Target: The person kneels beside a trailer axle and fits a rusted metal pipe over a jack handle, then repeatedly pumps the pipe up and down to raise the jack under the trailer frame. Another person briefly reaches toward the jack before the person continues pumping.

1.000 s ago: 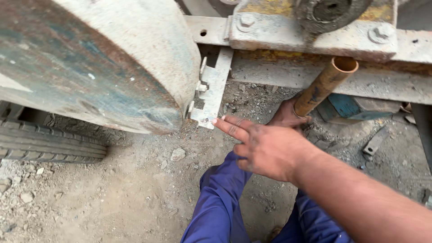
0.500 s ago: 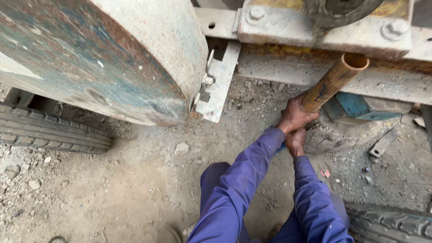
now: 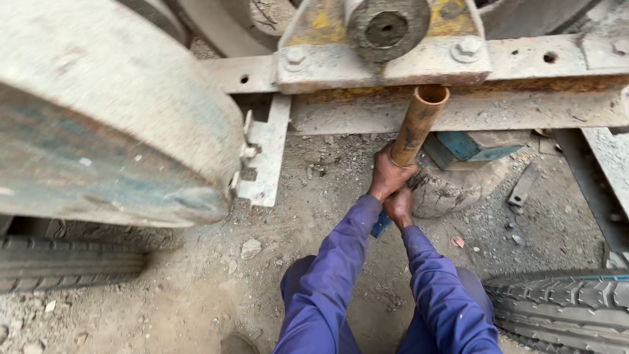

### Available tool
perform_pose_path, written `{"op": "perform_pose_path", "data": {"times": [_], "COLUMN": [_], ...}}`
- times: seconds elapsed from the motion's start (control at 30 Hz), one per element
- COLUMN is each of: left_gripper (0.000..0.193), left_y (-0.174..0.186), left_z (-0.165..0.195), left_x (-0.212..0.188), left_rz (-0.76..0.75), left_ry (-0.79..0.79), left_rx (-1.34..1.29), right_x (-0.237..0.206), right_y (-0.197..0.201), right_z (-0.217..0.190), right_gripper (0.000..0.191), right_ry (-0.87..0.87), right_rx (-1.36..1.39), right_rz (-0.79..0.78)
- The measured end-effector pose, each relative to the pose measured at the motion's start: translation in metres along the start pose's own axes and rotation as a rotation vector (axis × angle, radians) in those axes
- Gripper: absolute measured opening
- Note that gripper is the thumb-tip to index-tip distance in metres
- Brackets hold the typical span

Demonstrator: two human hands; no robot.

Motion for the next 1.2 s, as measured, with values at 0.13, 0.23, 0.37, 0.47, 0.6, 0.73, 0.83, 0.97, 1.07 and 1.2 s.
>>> {"op": "perform_pose_path", "data": {"times": [0.13,0.23,0.37,0.47,0.6,0.73,0.83,0.97,1.07,1.2], "left_gripper": [0.043,0.042,0.044,0.049,0.076,0.078,0.083,0.085,0.088,0.094], "left_y": [-0.003,-0.007,-0.014,-0.022,-0.035,-0.001,0.003,-0.029,-0.025,0.030], "left_z": [0.002,-0.006,-0.028,-0.037,-0.075,-0.094,-0.138,-0.156,-0.178,-0.187], "left_x": [0.005,0.003,-0.005,-0.001,-0.004,-0.014,-0.038,-0.040,-0.042,-0.025], "left_rz": [-0.057,-0.084,-0.056,-0.131,-0.567,-0.459,-0.227,-0.189,-0.212,-0.116], "left_ry": [-0.006,0.008,0.079,0.044,0.207,0.224,0.544,0.615,0.802,0.751], "left_rx": [-0.009,0.009,0.036,-0.001,0.164,-0.150,-0.403,-0.534,-0.419,-0.623], "right_x": [0.004,0.002,-0.002,-0.002,-0.003,0.002,0.009,0.003,-0.022,-0.027], "right_y": [0.003,0.006,0.001,0.003,-0.003,-0.002,-0.022,-0.039,-0.031,0.018], "right_z": [0.001,-0.008,0.018,0.026,0.032,0.033,0.052,0.072,0.108,0.144], "right_gripper": [0.042,0.043,0.041,0.052,0.050,0.060,0.041,0.062,0.070,0.064], "right_ry": [-0.014,0.115,0.096,0.131,0.031,-0.001,-0.135,-0.313,-0.786,-1.098], "right_rx": [-0.013,0.018,0.094,0.016,-0.061,-0.012,-0.102,0.086,0.592,0.632], "right_rz": [0.017,0.040,0.004,0.047,-0.001,-0.004,-0.210,-0.432,-0.420,-0.220]}}
Point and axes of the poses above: each hand's wrist, its own x-axis towards the middle knuckle, its own y-axis out of the back of the hand, z = x × y, the point moved 10 cm from there along x, towards the middle knuckle, and after that the axes turned 1 degree about x, right-handed, at the moved point
